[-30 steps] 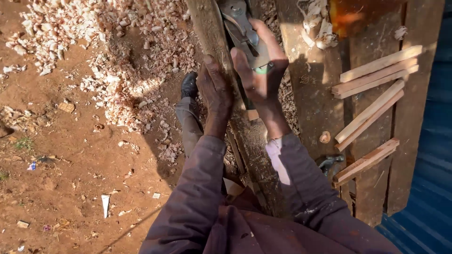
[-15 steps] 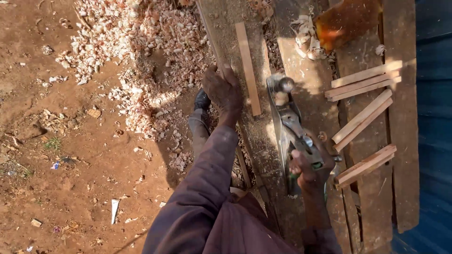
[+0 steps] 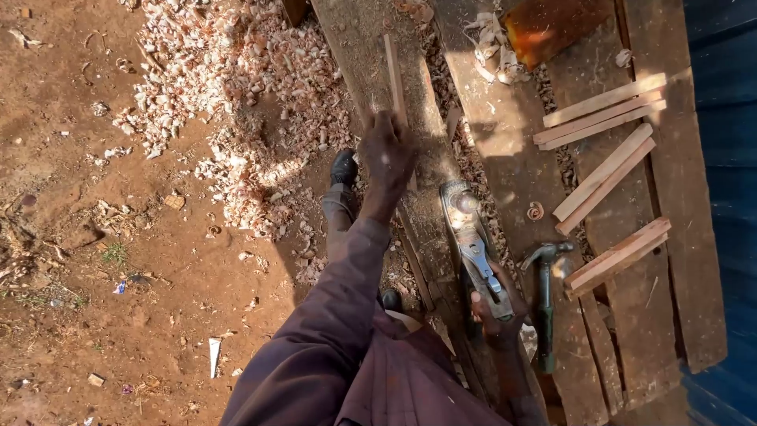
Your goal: The person is using a manual hand plane to smooth the surfaces of several thin wooden strips on a workbench.
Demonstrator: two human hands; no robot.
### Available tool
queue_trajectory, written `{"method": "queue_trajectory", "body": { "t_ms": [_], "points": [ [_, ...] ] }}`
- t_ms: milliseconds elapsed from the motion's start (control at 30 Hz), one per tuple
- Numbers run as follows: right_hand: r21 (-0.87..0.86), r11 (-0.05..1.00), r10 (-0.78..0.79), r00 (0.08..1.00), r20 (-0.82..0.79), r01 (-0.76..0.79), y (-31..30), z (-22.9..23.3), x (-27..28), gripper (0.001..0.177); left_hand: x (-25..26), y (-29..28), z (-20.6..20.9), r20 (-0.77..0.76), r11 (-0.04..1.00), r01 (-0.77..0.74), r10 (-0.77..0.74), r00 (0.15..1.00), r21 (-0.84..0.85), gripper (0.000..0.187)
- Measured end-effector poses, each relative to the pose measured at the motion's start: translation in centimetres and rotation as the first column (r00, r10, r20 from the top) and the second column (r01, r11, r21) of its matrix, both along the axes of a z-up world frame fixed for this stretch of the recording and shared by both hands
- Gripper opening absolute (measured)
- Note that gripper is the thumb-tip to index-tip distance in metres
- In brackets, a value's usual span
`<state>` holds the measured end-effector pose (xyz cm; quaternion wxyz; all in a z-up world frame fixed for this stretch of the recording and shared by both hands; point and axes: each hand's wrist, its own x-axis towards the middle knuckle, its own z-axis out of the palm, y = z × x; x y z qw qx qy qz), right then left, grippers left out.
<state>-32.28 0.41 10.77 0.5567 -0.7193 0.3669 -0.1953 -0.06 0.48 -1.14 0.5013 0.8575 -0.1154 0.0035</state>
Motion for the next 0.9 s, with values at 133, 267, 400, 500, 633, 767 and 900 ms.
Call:
{"method": "queue_trajectory", "body": {
  "t_ms": [133,267,400,500,633,767,900],
  "points": [
    [0.033,0.999,-0.028,0.977,0.210,0.021,0.0,-1.8,0.4,0.054,-0.5,1.9,1.1,-0.230,0.995,-0.009,-0.013,0.973,-0.098,0.010],
    [0.000,0.999,-0.037,0.977,0.211,0.038,-0.4,-2.8,0.6,0.054,-0.5,1.4,-0.3,-0.211,0.997,-0.012,-0.004,0.978,-0.072,0.012],
    [-0.004,0.998,-0.061,0.975,0.215,0.063,-0.7,-3.1,0.7,0.054,-0.2,2.5,1.5,-0.260,1.000,0.006,-0.002,0.965,0.015,0.018],
    [-0.012,0.996,-0.079,0.973,0.216,0.084,-0.5,-3.3,0.5,0.055,0.0,3.9,2.3,-0.258,0.992,0.050,-0.019,0.966,0.113,0.029],
    [0.027,0.996,-0.084,0.973,0.213,0.080,-0.6,-3.5,0.4,0.055,-0.2,3.7,2.7,-0.231,0.993,0.083,-0.062,0.971,0.084,0.028],
    [0.018,0.998,-0.064,0.985,0.159,0.062,-0.8,-4.4,-0.6,0.057,0.1,1.2,0.6,-0.108,0.992,0.090,-0.081,0.991,0.088,0.041],
    [0.020,0.999,-0.052,0.975,0.214,0.049,-0.7,-3.6,0.0,0.053,1.0,0.0,2.2,-0.197,0.938,0.192,-0.138,0.971,0.287,0.047]
  ]
}}
